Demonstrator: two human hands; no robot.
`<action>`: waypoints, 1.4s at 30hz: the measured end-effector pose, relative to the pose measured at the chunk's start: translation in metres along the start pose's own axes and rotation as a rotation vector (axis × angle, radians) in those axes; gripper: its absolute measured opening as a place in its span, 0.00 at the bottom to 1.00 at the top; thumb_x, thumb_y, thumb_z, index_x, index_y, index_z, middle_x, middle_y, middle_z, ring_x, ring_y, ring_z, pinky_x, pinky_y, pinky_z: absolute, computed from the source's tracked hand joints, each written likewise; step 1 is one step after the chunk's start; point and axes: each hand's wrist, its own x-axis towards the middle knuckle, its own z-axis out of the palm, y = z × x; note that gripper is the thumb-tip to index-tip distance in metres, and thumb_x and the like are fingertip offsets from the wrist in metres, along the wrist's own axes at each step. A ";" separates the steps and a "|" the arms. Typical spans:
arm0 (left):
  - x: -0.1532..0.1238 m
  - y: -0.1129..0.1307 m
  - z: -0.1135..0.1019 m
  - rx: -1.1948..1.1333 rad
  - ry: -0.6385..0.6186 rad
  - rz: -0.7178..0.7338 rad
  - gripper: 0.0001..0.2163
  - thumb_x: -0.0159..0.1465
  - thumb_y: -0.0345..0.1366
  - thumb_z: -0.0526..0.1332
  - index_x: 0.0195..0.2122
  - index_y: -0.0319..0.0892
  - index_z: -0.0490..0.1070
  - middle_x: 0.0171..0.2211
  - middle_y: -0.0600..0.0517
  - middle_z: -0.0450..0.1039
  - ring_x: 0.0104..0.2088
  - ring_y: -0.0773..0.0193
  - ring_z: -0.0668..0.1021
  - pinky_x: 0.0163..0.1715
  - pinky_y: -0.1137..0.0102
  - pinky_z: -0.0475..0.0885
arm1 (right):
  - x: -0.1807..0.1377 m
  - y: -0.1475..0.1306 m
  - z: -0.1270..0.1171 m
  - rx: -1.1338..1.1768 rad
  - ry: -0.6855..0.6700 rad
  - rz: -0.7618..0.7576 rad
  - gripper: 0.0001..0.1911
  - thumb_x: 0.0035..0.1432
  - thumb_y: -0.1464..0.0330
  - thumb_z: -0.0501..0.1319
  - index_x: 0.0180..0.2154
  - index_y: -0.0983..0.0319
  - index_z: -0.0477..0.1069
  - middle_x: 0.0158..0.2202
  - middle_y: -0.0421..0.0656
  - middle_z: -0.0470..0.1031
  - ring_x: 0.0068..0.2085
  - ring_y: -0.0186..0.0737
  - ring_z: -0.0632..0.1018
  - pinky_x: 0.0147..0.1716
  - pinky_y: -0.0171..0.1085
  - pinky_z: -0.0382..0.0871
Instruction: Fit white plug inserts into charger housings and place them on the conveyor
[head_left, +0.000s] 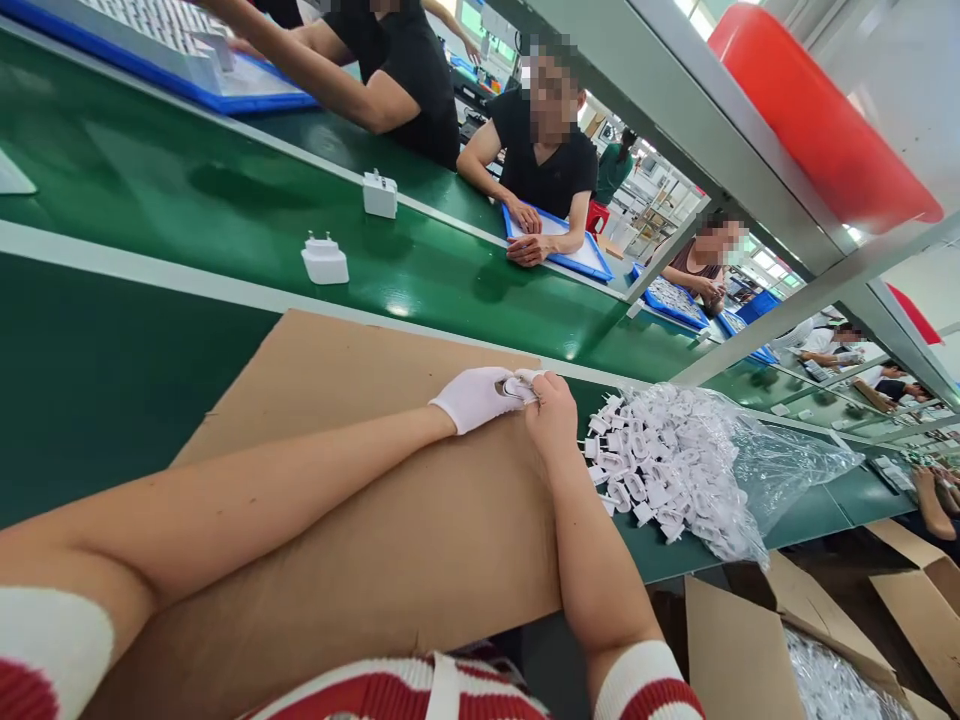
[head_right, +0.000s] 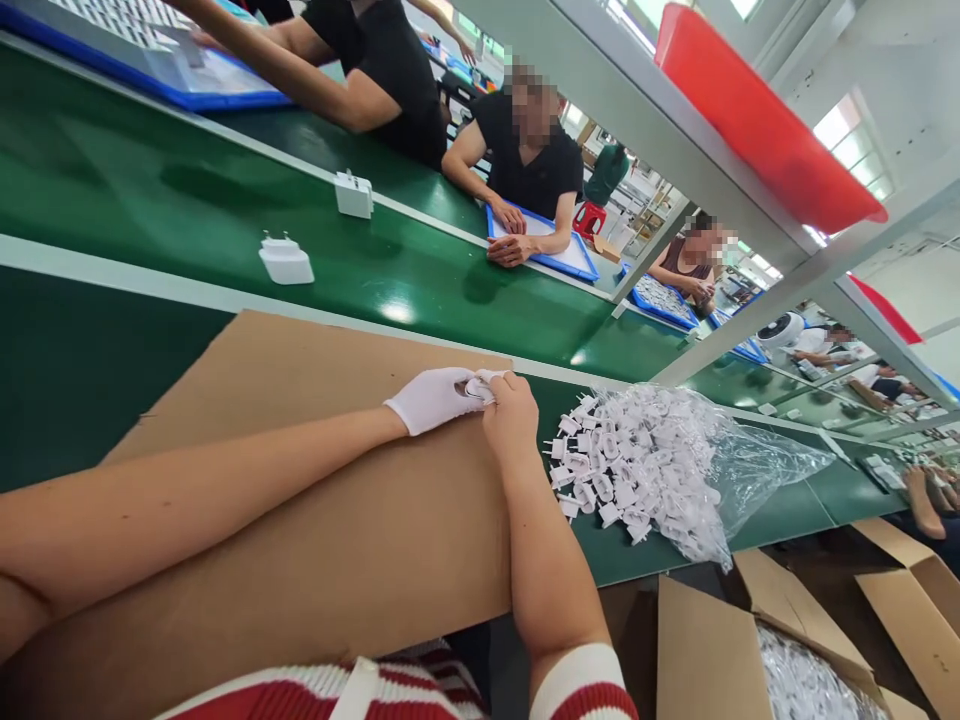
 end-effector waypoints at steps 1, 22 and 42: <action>0.000 -0.001 0.001 -0.001 -0.001 -0.004 0.17 0.57 0.54 0.63 0.34 0.45 0.75 0.35 0.52 0.79 0.37 0.56 0.79 0.42 0.65 0.73 | 0.001 -0.001 0.000 -0.039 -0.010 -0.008 0.23 0.56 0.83 0.53 0.48 0.59 0.76 0.43 0.45 0.74 0.47 0.46 0.72 0.45 0.38 0.68; -0.008 0.007 -0.007 0.111 -0.025 0.000 0.16 0.62 0.49 0.66 0.49 0.53 0.80 0.38 0.55 0.81 0.39 0.58 0.81 0.42 0.68 0.73 | -0.002 0.008 -0.001 0.153 0.207 -0.068 0.13 0.61 0.77 0.53 0.42 0.58 0.73 0.39 0.45 0.74 0.42 0.46 0.73 0.41 0.39 0.68; 0.003 -0.006 0.001 0.101 -0.018 0.043 0.17 0.59 0.53 0.64 0.39 0.46 0.78 0.37 0.51 0.81 0.37 0.57 0.80 0.44 0.66 0.72 | 0.002 -0.001 -0.005 0.006 0.006 -0.063 0.21 0.54 0.83 0.51 0.42 0.59 0.72 0.40 0.44 0.73 0.44 0.45 0.72 0.43 0.38 0.67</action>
